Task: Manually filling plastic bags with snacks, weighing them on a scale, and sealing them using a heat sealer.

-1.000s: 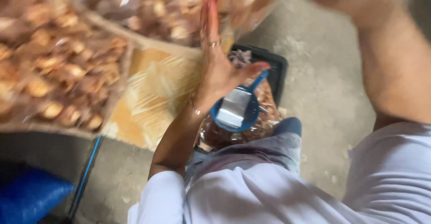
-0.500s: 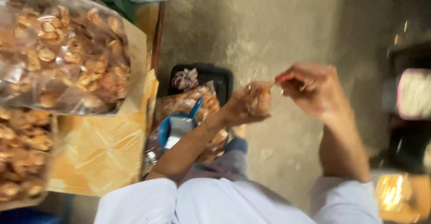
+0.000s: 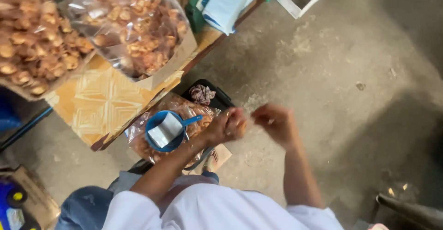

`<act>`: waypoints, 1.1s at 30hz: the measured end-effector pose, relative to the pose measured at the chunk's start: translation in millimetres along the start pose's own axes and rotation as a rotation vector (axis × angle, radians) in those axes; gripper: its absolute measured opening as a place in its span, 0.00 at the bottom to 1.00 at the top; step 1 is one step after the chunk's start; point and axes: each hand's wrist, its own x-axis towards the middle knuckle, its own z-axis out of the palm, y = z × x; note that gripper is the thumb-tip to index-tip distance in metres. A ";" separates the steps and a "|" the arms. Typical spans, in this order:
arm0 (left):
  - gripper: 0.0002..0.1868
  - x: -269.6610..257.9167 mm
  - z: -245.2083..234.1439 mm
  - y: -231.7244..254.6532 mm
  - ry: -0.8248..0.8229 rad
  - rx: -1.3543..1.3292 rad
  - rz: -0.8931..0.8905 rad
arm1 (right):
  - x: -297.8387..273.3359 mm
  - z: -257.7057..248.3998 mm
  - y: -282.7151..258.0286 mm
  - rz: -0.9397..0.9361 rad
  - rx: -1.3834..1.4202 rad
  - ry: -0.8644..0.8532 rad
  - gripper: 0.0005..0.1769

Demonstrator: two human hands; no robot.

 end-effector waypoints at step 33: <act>0.31 -70.2 55.9 240.0 0.145 -0.751 -0.119 | 70.5 -52.2 -221.3 -0.469 -0.375 -1.330 0.19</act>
